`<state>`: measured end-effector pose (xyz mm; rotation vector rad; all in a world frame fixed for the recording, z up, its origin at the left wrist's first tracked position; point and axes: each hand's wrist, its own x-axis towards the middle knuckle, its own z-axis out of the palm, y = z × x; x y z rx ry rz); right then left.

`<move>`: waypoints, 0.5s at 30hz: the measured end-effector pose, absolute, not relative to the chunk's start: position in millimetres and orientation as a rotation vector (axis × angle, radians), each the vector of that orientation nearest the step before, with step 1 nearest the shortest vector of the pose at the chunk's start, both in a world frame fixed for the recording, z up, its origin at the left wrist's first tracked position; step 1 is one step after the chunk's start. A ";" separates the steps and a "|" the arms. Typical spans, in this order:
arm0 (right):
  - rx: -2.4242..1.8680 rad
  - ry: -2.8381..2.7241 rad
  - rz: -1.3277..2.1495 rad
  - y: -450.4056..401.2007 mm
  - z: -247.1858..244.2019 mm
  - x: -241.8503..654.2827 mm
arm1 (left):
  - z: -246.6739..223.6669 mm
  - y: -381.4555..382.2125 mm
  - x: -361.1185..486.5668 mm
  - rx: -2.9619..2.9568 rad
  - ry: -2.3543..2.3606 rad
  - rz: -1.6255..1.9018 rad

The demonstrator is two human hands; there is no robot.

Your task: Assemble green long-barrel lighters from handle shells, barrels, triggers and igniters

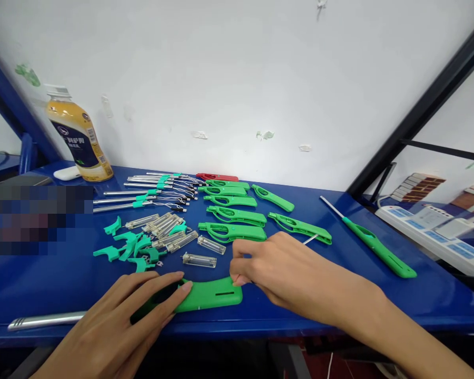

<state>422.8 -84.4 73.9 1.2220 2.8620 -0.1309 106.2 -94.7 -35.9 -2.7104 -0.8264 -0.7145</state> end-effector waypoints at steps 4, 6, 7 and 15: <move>1.221 2.873 -0.111 -82.9 73.1 420.7 | -35.9 -99.1 110.6 -2.720 -0.928 -0.713; 1.215 2.872 -0.114 -81.8 73.1 422.1 | -35.8 -102.2 113.1 -2.727 -0.998 -0.723; 1.213 2.870 -0.117 -81.5 73.3 423.3 | -35.7 -103.3 114.0 -2.734 -1.005 -0.730; 1.438 3.039 -0.328 -88.7 85.8 426.1 | -35.7 -102.9 113.5 -2.719 -0.972 -0.728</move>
